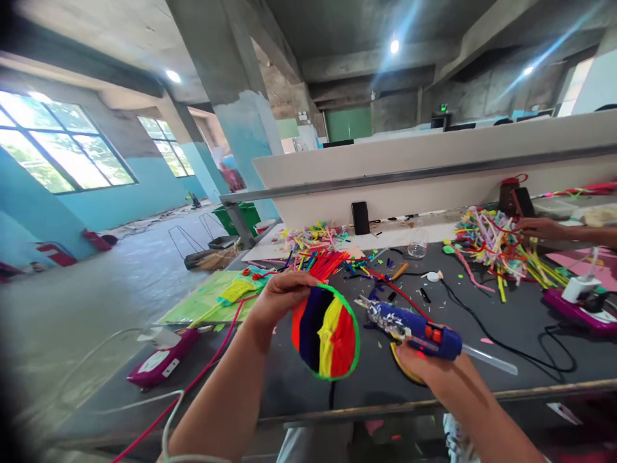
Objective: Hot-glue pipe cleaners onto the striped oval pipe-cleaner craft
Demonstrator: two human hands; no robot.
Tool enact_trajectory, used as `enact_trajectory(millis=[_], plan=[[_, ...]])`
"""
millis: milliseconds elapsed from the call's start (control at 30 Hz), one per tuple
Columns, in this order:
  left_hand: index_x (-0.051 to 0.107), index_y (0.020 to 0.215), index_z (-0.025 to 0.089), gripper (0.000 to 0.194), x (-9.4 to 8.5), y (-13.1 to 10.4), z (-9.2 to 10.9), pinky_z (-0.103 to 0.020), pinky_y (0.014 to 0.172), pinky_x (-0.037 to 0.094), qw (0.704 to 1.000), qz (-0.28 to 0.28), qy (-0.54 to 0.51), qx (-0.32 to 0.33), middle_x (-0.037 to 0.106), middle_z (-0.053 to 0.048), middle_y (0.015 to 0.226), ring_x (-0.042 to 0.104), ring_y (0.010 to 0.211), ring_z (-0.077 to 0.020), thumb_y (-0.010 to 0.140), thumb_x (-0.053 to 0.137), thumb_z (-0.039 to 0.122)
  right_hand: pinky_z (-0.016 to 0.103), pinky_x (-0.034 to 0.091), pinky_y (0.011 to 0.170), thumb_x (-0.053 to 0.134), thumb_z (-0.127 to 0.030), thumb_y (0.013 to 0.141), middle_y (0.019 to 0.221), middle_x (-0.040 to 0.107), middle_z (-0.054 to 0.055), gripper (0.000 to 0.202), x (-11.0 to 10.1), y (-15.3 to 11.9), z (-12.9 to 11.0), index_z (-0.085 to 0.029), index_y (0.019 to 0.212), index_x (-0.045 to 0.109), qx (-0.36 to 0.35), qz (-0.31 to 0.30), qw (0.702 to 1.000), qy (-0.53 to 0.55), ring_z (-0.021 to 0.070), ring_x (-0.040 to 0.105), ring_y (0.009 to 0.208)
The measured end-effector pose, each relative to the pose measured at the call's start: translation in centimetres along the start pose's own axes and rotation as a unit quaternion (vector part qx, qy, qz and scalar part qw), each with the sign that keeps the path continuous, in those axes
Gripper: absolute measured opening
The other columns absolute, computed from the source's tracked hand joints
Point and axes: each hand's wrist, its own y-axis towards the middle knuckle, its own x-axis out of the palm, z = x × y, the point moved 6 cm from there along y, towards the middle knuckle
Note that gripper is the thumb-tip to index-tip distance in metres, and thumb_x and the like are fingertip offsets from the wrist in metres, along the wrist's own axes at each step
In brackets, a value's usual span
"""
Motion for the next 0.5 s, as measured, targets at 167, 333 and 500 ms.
enact_trajectory(millis=[167, 333, 500], plan=[[0.073, 0.099, 0.019, 0.021, 1.9, 0.3, 2.2, -0.025, 0.067, 0.052, 0.979, 0.028, 0.181, 0.092, 0.071, -0.007, 0.085, 0.065, 0.075, -0.0156, 0.085, 0.058, 0.019, 0.031, 0.045, 0.051, 0.064, -0.044, 0.062, 0.055, 0.061, 0.001, 0.023, -2.3, 0.6, 0.3, -0.022, 0.056, 0.06, 0.026, 0.059, 0.996, -0.054, 0.0203, 0.058, 0.056], [0.07, 0.105, 0.018, 0.025, 5.0, -0.4, 2.0, -0.022, 0.065, 0.051, 0.96, 0.035, 0.235, 0.151, 0.07, -0.007, 0.084, 0.063, 0.073, -0.0129, 0.088, 0.053, 0.014, 0.029, 0.042, 0.052, 0.061, -0.038, 0.064, 0.053, 0.059, -0.001, 0.017, -1.5, 0.5, 0.1, -0.021, 0.06, 0.06, 0.023, 0.044, 0.997, -0.06, 0.018, 0.055, 0.054], [0.068, 0.109, 0.019, 0.026, 6.4, -1.1, 1.2, -0.023, 0.073, 0.053, 0.954, 0.048, 0.258, 0.143, 0.07, -0.006, 0.088, 0.064, 0.08, -0.0138, 0.088, 0.052, 0.014, 0.03, 0.04, 0.055, 0.055, -0.032, 0.067, 0.05, 0.051, -0.002, 0.02, -1.1, 0.6, -0.4, -0.022, 0.051, 0.05, -0.006, 0.048, 0.989, -0.142, 0.0164, 0.051, 0.053]])
